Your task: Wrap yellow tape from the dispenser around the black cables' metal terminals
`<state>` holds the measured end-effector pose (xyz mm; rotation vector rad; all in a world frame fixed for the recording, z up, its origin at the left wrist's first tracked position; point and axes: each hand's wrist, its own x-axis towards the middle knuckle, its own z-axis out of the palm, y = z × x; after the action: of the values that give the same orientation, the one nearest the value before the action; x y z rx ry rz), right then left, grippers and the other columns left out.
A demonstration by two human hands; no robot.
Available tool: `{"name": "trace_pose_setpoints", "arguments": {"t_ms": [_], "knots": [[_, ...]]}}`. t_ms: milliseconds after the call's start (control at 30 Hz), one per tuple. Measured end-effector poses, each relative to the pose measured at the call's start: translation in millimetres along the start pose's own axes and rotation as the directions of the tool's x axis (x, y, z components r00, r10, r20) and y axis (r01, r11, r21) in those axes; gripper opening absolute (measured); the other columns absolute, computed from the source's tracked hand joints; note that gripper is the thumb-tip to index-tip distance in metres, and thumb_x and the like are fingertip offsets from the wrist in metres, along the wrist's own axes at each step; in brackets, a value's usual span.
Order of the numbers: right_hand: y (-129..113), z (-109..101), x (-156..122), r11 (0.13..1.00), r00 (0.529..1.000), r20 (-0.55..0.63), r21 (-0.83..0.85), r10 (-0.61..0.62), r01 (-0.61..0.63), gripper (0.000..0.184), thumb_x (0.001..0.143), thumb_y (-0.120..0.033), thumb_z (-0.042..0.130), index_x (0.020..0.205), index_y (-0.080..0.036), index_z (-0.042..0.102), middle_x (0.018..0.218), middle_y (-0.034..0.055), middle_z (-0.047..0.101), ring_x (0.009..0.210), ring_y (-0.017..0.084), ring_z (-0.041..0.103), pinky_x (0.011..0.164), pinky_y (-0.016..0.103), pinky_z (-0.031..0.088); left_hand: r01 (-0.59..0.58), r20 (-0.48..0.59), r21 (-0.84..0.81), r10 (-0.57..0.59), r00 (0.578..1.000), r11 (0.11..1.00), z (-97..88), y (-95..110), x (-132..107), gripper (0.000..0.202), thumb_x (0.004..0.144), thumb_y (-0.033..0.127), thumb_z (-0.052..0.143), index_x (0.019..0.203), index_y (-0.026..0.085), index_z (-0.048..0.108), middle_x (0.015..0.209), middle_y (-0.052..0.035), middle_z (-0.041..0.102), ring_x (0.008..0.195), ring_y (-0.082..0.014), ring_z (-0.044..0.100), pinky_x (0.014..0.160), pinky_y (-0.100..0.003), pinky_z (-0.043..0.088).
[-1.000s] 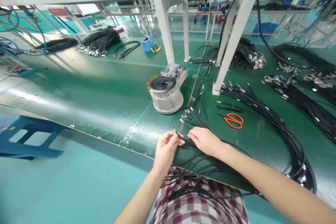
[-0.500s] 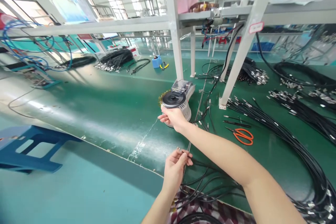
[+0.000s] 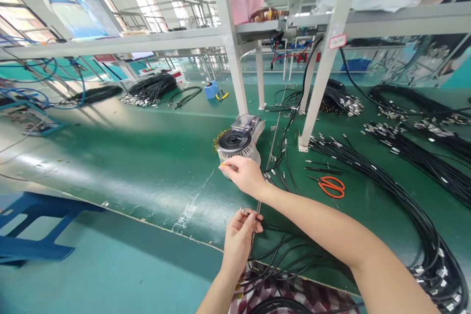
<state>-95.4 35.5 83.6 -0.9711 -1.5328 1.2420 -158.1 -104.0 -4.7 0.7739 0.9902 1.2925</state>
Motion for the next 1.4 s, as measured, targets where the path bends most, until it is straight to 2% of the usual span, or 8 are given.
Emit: {"name": "trace_pose_setpoints", "arguments": {"t_ms": [133, 267, 433, 567, 867, 1033, 1233, 1400], "knots": [[27.7, -38.8, 5.0, 0.994, 0.958, -0.269, -0.061, -0.099, 0.085, 0.029, 0.084, -0.047, 0.069, 0.095, -0.021, 0.075, 0.106, 0.007, 0.071, 0.095, 0.02, 0.063, 0.091, 0.034, 0.048, -0.058, -0.077, 0.249, 0.079, 0.994, 0.967, -26.5, 21.3, 22.3, 0.035, 0.083, 0.047, 0.071, 0.096, 0.016, 0.064, 0.086, -0.0094, 0.073, 0.064, -0.0162, 0.065, 0.057, -0.026, 0.048], [58.3, -52.2, 13.7, 0.998, 0.903, -0.425, -0.033, -0.067, 0.058, 0.04, 0.091, -0.048, 0.058, 0.118, -0.02, 0.067, 0.124, 0.0113, 0.067, 0.11, 0.023, 0.063, 0.103, 0.042, 0.047, -0.154, -0.22, 0.437, 0.272, 0.937, 0.886, -69.7, 56.8, 100.7, 0.045, 0.08, 0.049, 0.073, 0.113, 0.02, 0.061, 0.12, -0.0113, 0.068, 0.108, -0.0243, 0.066, 0.09, -0.035, 0.054], [71.3, -38.8, 15.3, 0.999, 0.892, -0.451, 0.016, -0.022, 0.033, 0.047, 0.096, -0.045, 0.055, 0.136, -0.021, 0.056, 0.13, 0.0121, 0.066, 0.12, 0.025, 0.062, 0.106, 0.05, 0.046, -0.24, -0.079, 0.533, 0.33, 0.941, 0.811, -73.7, 75.1, 176.4, 0.058, 0.089, 0.054, 0.059, 0.139, 0.025, 0.051, 0.153, -0.0094, 0.048, 0.146, -0.025, 0.04, 0.12, -0.04, 0.032], [76.3, -44.2, 11.2, 1.0, 0.878, -0.478, 0.021, -0.009, 0.022, 0.05, 0.096, -0.048, 0.052, 0.143, -0.033, 0.05, 0.134, 0.005, 0.065, 0.128, 0.024, 0.059, 0.109, 0.043, 0.046, -0.303, 0.041, 0.57, 0.342, 0.939, 0.764, -65.2, 66.7, 180.9, 0.064, 0.088, 0.058, 0.058, 0.145, 0.029, 0.047, 0.156, -0.0039, 0.045, 0.151, -0.0244, 0.031, 0.126, -0.041, 0.018], [101.9, -96.8, 19.1, 0.995, 0.871, -0.49, 0.099, 0.036, 0.015, 0.055, 0.1, -0.049, 0.043, 0.151, -0.029, 0.039, 0.14, 0.0081, 0.06, 0.132, 0.023, 0.055, 0.112, 0.044, 0.043, -0.302, -0.003, 0.689, 0.42, 0.908, 0.658, -34.8, 32.1, 195.2, 0.071, 0.082, 0.054, 0.066, 0.141, 0.022, 0.043, 0.14, -0.0135, 0.054, 0.129, -0.0303, 0.053, 0.108, -0.05, 0.045], [102.1, -124.8, 23.9, 0.995, 0.873, -0.488, 0.097, 0.016, 0.036, 0.047, 0.099, -0.046, 0.05, 0.14, -0.022, 0.051, 0.131, 0.0113, 0.063, 0.115, 0.024, 0.063, 0.101, 0.048, 0.05, -0.307, 0.0, 0.73, 0.449, 0.893, 0.61, -13.2, 26.7, 195.1, 0.07, 0.08, 0.053, 0.069, 0.136, 0.019, 0.043, 0.134, -0.0165, 0.055, 0.12, -0.0321, 0.058, 0.099, -0.052, 0.051], [105.3, -135.9, 20.2, 0.997, 0.894, -0.447, 0.067, 0.003, 0.03, 0.037, 0.097, -0.037, 0.058, 0.128, -0.018, 0.059, 0.129, 0.0107, 0.061, 0.11, 0.022, 0.063, 0.093, 0.045, 0.055, -0.322, 0.028, 0.753, 0.462, 0.886, 0.574, -17.5, 27.1, 191.1, 0.066, 0.081, 0.053, 0.067, 0.132, 0.016, 0.045, 0.132, -0.0187, 0.055, 0.119, -0.0329, 0.059, 0.097, -0.053, 0.052], [123.5, -171.0, 23.3, 0.999, 0.905, -0.422, 0.025, 0.05, -0.044, 0.039, 0.096, -0.037, 0.06, 0.129, -0.016, 0.058, 0.128, 0.0107, 0.061, 0.109, 0.023, 0.063, 0.092, 0.045, 0.055, -0.352, 0.078, 0.766, 0.467, 0.881, 0.538, -15.3, 29.5, 189.8, 0.074, 0.076, 0.046, 0.076, 0.136, 0.018, 0.042, 0.131, -0.0164, 0.056, 0.121, -0.0303, 0.059, 0.106, -0.05, 0.046]]}}
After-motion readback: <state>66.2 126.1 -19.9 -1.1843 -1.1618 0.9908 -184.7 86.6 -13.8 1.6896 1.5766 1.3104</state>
